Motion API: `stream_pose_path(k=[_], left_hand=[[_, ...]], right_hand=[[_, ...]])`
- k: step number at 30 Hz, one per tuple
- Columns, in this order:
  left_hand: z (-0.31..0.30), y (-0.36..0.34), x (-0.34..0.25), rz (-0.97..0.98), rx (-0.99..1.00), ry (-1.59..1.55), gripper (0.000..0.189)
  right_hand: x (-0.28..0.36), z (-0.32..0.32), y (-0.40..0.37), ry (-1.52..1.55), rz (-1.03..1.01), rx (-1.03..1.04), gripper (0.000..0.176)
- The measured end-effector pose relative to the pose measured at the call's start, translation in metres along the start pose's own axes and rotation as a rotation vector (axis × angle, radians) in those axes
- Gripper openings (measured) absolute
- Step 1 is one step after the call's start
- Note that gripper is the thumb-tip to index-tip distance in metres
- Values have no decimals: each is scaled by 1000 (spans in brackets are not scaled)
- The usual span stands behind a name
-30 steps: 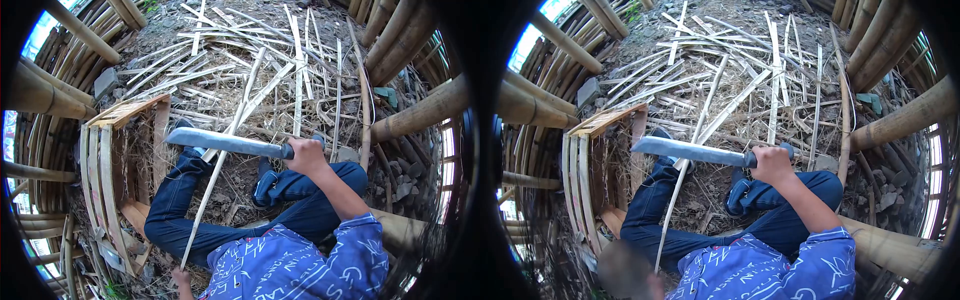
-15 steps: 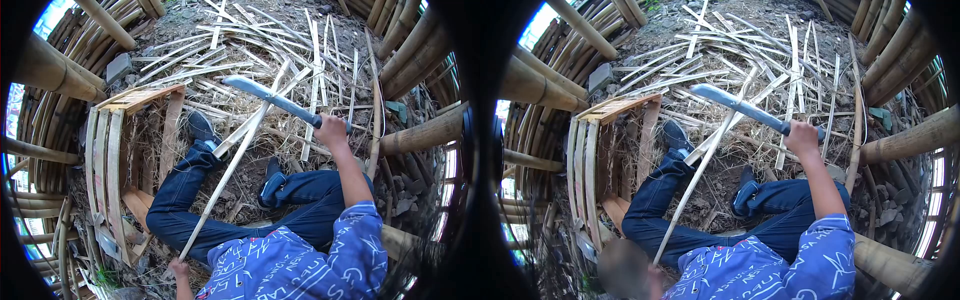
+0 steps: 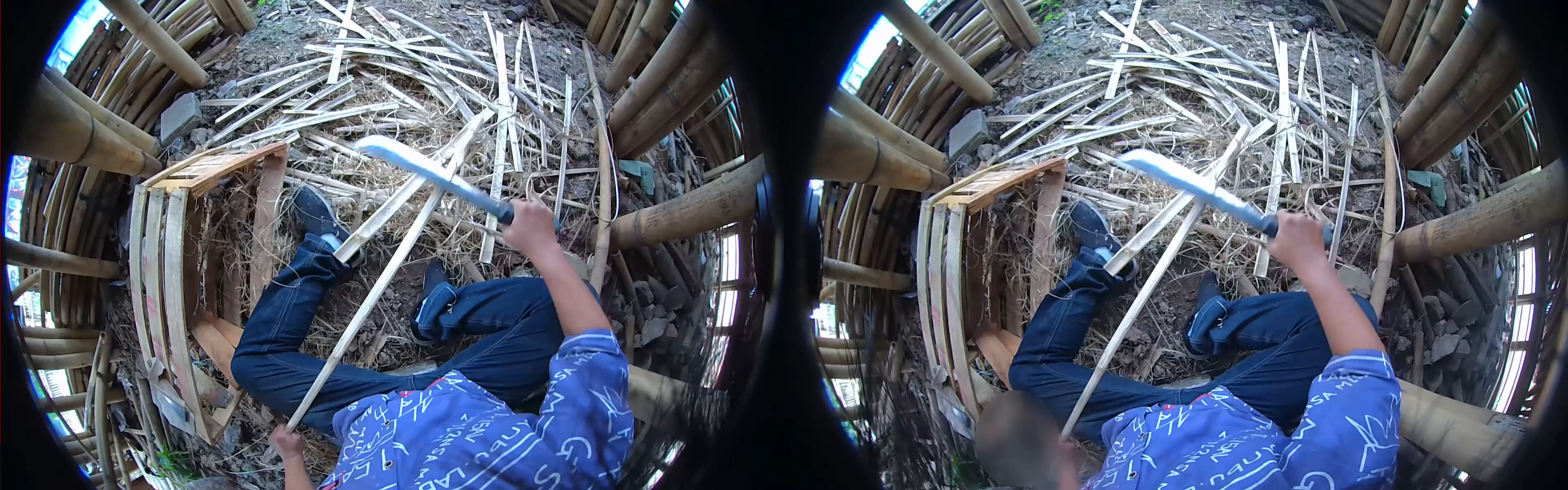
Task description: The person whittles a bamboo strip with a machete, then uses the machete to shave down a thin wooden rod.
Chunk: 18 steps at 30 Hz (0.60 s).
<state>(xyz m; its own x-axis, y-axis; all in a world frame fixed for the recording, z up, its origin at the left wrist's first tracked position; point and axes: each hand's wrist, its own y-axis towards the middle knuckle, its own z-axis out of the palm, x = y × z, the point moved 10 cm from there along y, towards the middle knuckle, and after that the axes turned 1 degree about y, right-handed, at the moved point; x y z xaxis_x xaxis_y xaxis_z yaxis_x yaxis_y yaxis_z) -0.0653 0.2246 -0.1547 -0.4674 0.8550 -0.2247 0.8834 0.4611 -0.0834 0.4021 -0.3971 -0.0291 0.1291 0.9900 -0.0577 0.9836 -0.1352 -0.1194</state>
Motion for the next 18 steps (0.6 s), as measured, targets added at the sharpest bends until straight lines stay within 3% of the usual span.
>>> stream_pose_path(k=[2,3,4,6,7,8,9,10,11,12,14,16,18], left_hand=[[8,-3,17,-20,1,-16,9],[-5,2,-1,-22,-7,-18,11],[-46,18,-66,77,-40,69,10],[-128,47,-195,266,-135,255,10],[-52,21,-78,191,-203,17,9],[-39,12,-52,184,-226,6,9],[-23,8,-28,113,-125,3,9],[-12,4,-13,39,-16,6,8],[-80,26,-97,11,-21,-69,8],[-75,22,-99,7,-22,-61,8],[-68,15,-87,16,-140,-40,8],[-30,10,-24,28,-103,-17,8],[8,7,8,9,37,31,8]], right_hand=[[17,-7,-15,77,-116,39,22],[17,-31,-16,-13,-179,-112,21],[-21,-20,6,7,-1,-119,23],[-47,-24,27,58,100,2,24],[-51,-4,31,-70,68,-71,24],[-31,-6,23,-89,-40,-128,24],[-25,-7,20,-8,-25,-99,25],[-18,-7,15,73,-12,-58,25],[-11,-15,9,97,-33,-78,24],[-8,-23,8,104,-37,-74,24],[-3,-40,2,67,-121,-118,19],[-46,-34,28,-20,0,-95,22],[-41,-33,27,-38,-22,1,23]])
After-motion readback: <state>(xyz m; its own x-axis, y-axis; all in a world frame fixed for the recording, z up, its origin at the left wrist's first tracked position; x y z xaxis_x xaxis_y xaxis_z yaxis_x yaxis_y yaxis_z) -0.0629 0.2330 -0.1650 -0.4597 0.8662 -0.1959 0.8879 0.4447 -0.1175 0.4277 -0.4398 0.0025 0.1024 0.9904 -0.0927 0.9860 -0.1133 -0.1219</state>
